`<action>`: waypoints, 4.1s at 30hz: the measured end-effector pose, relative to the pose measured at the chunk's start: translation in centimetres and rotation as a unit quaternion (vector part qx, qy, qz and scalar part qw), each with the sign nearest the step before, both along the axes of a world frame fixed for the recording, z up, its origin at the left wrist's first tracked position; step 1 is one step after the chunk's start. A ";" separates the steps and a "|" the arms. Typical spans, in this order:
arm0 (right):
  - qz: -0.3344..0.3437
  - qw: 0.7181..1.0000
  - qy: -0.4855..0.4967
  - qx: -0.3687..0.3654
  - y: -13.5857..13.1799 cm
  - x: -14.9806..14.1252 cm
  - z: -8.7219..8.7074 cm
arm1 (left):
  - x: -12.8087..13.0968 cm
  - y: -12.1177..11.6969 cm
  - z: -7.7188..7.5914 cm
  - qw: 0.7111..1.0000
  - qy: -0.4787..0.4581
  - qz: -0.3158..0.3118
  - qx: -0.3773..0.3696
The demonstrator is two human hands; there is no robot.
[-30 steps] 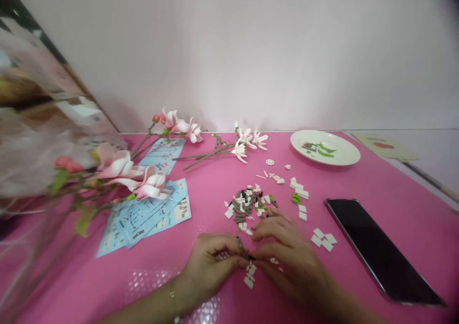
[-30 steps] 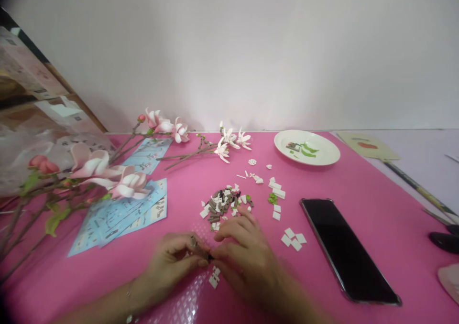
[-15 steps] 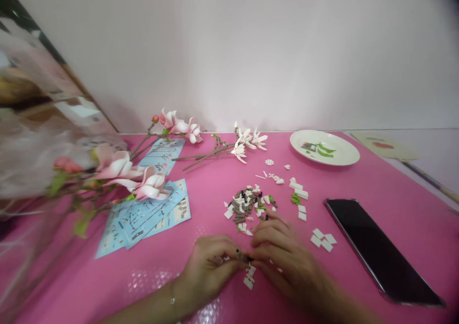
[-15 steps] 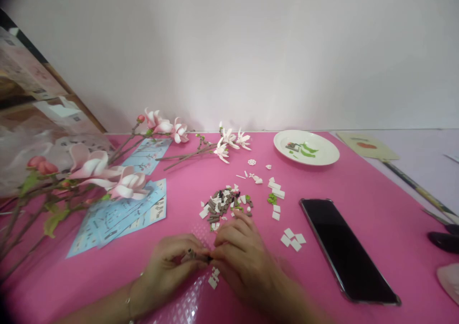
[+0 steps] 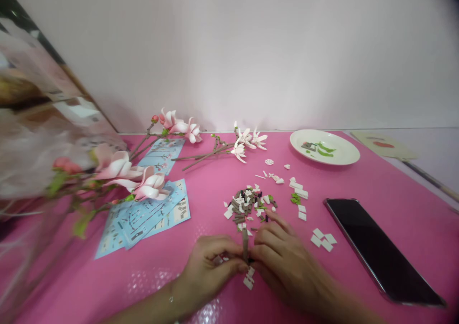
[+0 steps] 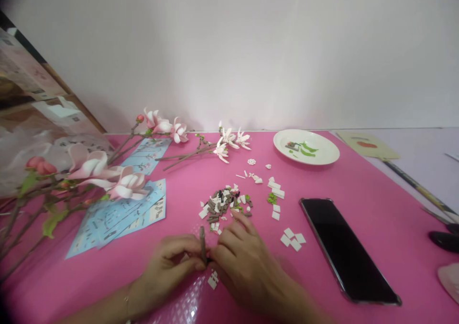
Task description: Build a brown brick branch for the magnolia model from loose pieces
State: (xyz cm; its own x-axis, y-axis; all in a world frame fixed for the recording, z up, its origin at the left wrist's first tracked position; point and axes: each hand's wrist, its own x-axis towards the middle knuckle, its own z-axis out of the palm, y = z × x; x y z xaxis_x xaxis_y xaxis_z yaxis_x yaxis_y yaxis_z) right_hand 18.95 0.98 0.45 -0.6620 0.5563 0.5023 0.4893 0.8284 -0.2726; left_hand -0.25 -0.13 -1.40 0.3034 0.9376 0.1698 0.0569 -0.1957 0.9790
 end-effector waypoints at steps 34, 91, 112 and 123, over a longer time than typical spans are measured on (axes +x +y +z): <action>0.026 0.999 -0.031 -0.012 -0.6 -0.1 -0.7 | -0.3 -0.4 -0.2 0.979 0.089 -0.053 0.174; 0.022 0.997 -0.033 -0.060 -0.1 0.4 0.5 | -0.3 -0.2 0.0 0.984 0.093 -0.043 0.143; 0.032 0.998 -0.031 -0.039 -0.5 0.1 -0.3 | -0.1 -0.3 0.2 0.977 0.094 -0.052 0.187; 0.029 0.997 -0.046 -0.061 -0.6 0.4 0.1 | -0.2 -0.3 0.4 0.978 0.080 -0.064 0.182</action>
State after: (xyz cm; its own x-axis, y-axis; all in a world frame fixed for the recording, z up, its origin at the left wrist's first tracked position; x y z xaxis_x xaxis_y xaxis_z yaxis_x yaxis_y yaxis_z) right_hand 19.33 0.37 0.50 -0.7351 0.5690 0.3686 0.4693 0.8194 -0.3291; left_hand -0.44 -0.45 -1.04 0.4643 0.7762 0.4266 0.1552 -0.5455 0.8236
